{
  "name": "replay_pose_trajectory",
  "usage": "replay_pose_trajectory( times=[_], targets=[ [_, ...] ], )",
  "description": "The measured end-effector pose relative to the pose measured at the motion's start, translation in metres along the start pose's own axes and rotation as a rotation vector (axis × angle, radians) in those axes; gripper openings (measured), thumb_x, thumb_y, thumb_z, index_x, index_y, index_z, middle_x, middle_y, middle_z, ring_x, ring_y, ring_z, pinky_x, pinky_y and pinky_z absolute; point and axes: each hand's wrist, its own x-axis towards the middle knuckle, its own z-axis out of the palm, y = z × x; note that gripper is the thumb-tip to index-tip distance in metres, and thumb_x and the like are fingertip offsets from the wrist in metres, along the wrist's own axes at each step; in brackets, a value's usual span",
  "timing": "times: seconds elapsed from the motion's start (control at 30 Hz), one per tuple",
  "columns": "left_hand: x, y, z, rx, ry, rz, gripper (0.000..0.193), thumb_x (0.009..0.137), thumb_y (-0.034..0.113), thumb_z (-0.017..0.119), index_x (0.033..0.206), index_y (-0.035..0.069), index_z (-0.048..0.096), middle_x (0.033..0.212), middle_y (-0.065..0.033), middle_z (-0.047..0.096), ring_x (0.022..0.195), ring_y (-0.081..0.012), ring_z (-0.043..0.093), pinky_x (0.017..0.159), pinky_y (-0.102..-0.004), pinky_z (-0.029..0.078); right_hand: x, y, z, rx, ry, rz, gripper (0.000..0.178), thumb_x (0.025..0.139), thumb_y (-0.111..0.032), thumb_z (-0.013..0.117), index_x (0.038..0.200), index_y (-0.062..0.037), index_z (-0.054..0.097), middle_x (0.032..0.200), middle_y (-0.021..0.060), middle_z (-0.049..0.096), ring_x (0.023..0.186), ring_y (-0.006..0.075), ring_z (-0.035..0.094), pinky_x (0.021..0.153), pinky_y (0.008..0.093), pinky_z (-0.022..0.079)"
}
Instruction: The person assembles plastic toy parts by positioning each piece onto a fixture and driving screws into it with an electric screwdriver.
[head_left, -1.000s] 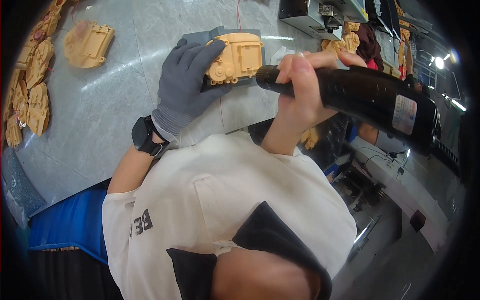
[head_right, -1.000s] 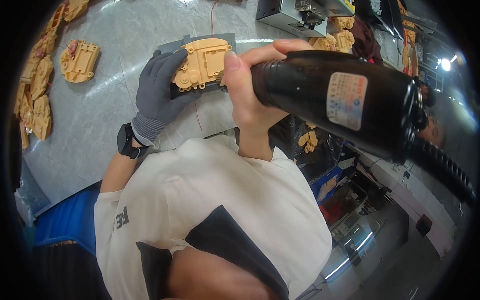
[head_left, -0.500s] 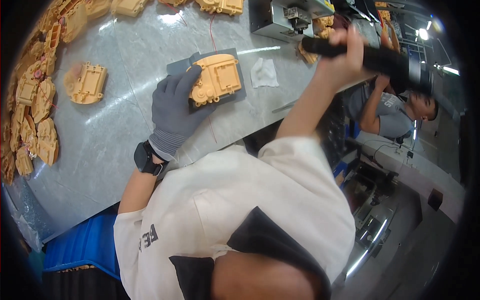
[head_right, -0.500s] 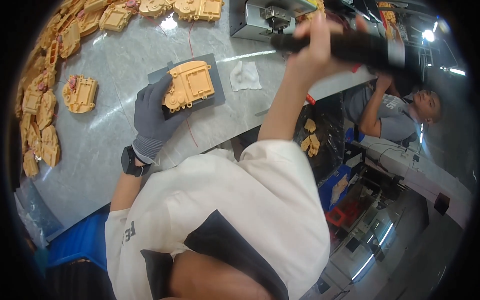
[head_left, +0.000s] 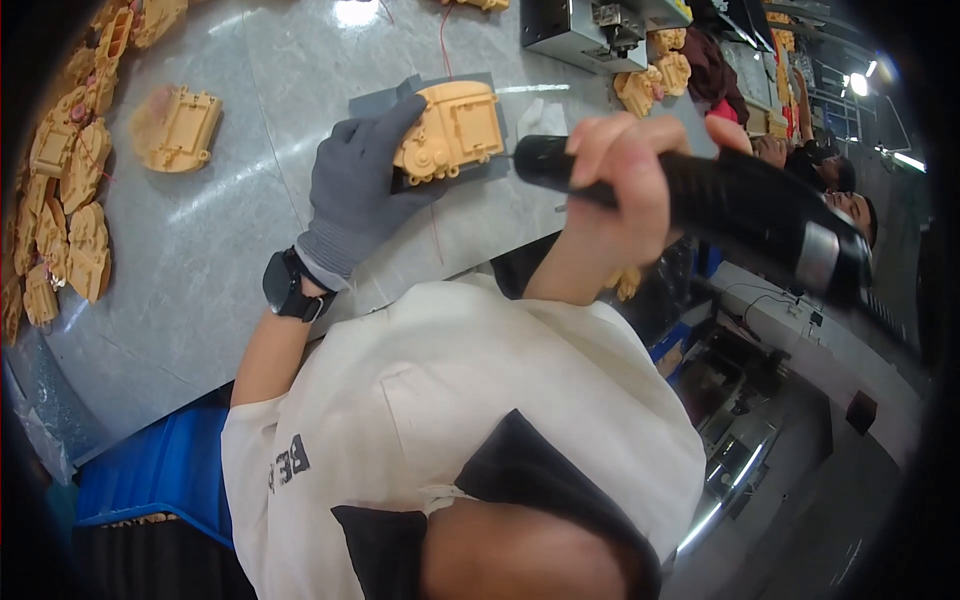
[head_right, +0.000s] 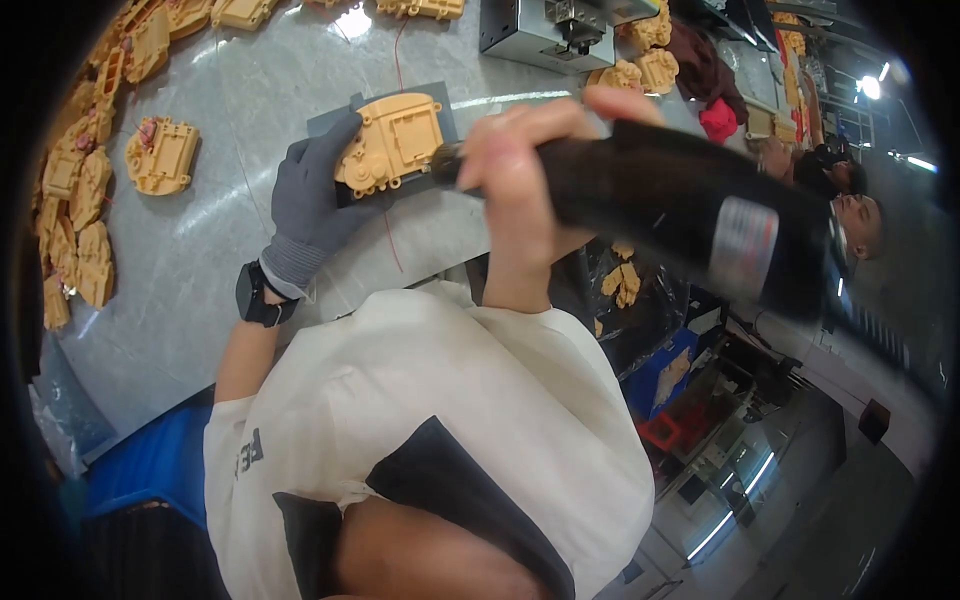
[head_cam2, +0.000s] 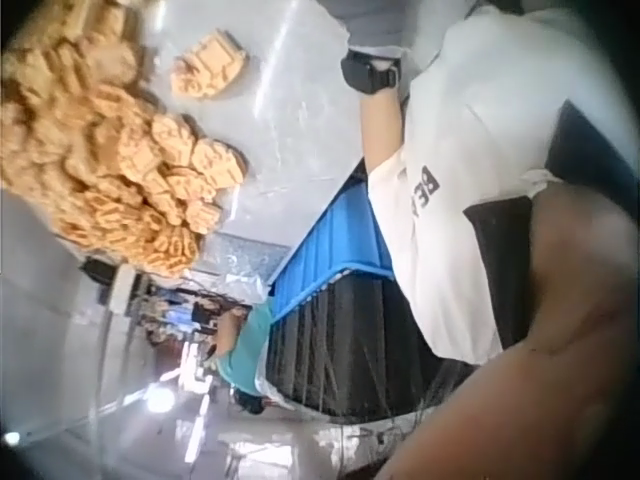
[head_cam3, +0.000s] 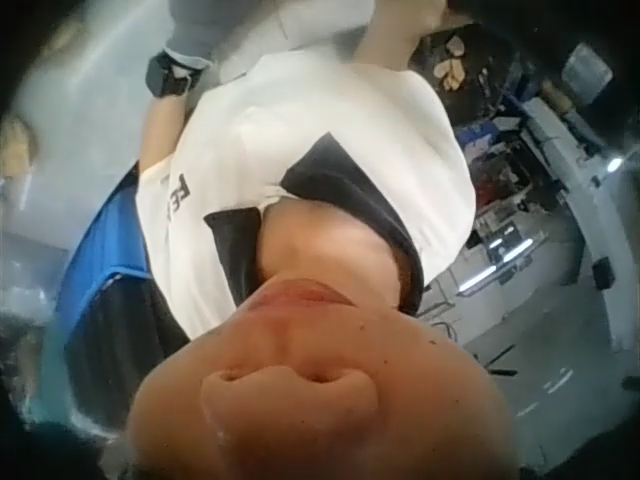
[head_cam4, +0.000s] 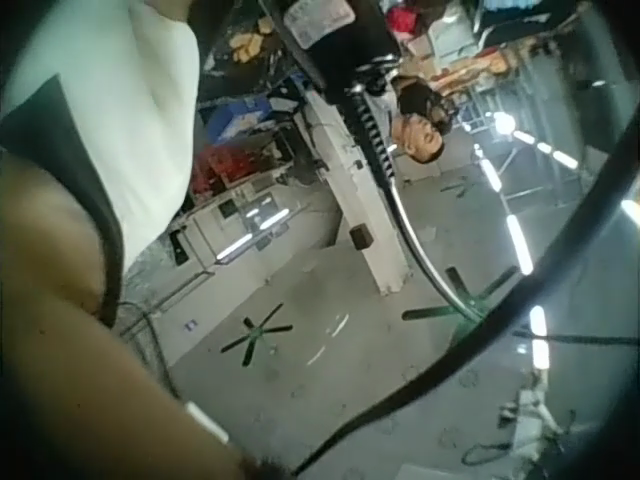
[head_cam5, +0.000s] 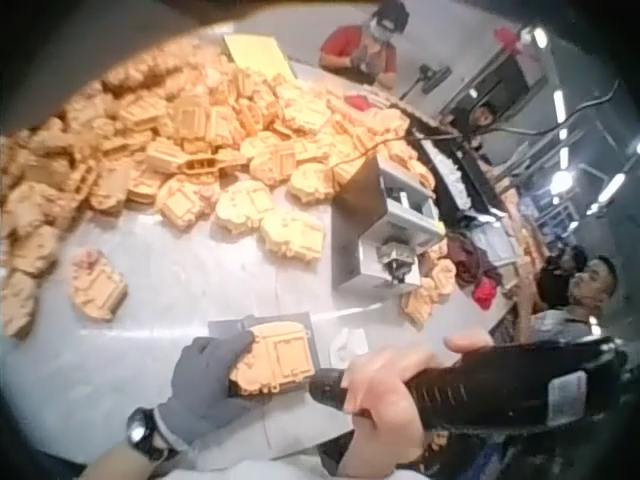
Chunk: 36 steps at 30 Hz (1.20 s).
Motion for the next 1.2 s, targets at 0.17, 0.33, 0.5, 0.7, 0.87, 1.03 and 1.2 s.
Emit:
replay_pose_trajectory(
  times=[0.17,0.33,0.5,0.7,0.87,1.03,1.2],
  targets=[
    [0.006,-0.002,0.005,-0.02,0.011,0.054,0.081,0.063,0.035,0.08,0.133,0.02,0.042,0.101,-0.0044,0.06,0.085,-0.0299,0.058,0.074,-0.0378,0.048,-0.006,-0.009,0.004,-0.301,-0.428,-0.068,0.058,0.075,0.003,0.055,0.124,-0.0066,0.027,0.062,0.0079,0.048,0.046,0.0192,0.047,0.051,0.0366,0.044],
    [0.003,0.0,0.005,-0.01,0.011,0.068,0.082,0.063,0.038,0.079,0.134,0.02,0.042,0.103,-0.0036,0.06,0.084,-0.0299,0.058,0.074,-0.0384,0.048,-0.014,0.002,0.009,-0.361,-0.359,0.007,0.056,0.076,0.002,0.056,0.123,-0.0066,0.027,0.061,0.0074,0.047,0.045,0.0182,0.046,0.048,0.0337,0.043],
    [-0.002,-0.004,0.007,-0.011,0.047,0.086,0.084,0.062,0.039,0.079,0.134,0.021,0.041,0.104,-0.0025,0.06,0.085,-0.0292,0.058,0.074,-0.0388,0.048,-0.024,0.021,0.013,-0.294,-0.306,0.052,0.054,0.075,0.005,0.057,0.121,-0.0068,0.031,0.065,0.0078,0.052,0.045,0.0174,0.049,0.048,0.0317,0.044],
    [0.001,-0.009,0.008,0.007,0.024,0.044,0.082,0.06,0.037,0.079,0.133,0.022,0.043,0.103,-0.0062,0.06,0.086,-0.0287,0.058,0.074,-0.039,0.048,-0.022,0.027,0.011,-0.312,-0.322,0.02,0.051,0.073,0.008,0.059,0.115,-0.0068,0.035,0.066,0.0078,0.056,0.046,0.0164,0.051,0.047,0.0288,0.045],
    [0.01,-0.012,0.017,0.027,0.076,0.144,0.078,0.061,0.036,0.079,0.129,0.017,0.047,0.099,-0.0086,0.06,0.087,-0.0284,0.057,0.073,-0.039,0.047,-0.024,0.031,0.009,-0.479,-0.384,-0.114,0.051,0.071,0.009,0.063,0.112,-0.0048,0.035,0.064,0.0051,0.056,0.051,0.0134,0.053,0.053,0.0257,0.047],
    [0.006,-0.013,0.016,0.017,0.051,0.195,0.074,0.061,0.035,0.079,0.126,0.015,0.049,0.103,-0.0093,0.061,0.089,-0.0296,0.057,0.076,-0.0385,0.048,-0.03,0.023,0.018,-0.369,-0.271,0.083,0.017,0.069,0.001,0.071,0.079,-0.0047,0.059,0.067,-0.0005,0.057,0.078,0.0123,0.055,0.072,0.0268,0.045],
    [0.004,0.001,0.005,0.06,0.05,0.021,0.075,0.059,0.035,0.08,0.124,0.014,0.049,0.105,-0.0086,0.061,0.091,-0.0312,0.057,0.077,-0.0402,0.048,0.056,0.004,-0.059,-0.151,-0.083,0.016,0.005,0.081,-0.008,0.051,0.078,-0.0041,0.05,0.059,0.0078,0.051,0.051,0.0176,0.049,0.062,0.0316,0.046]
  ],
)
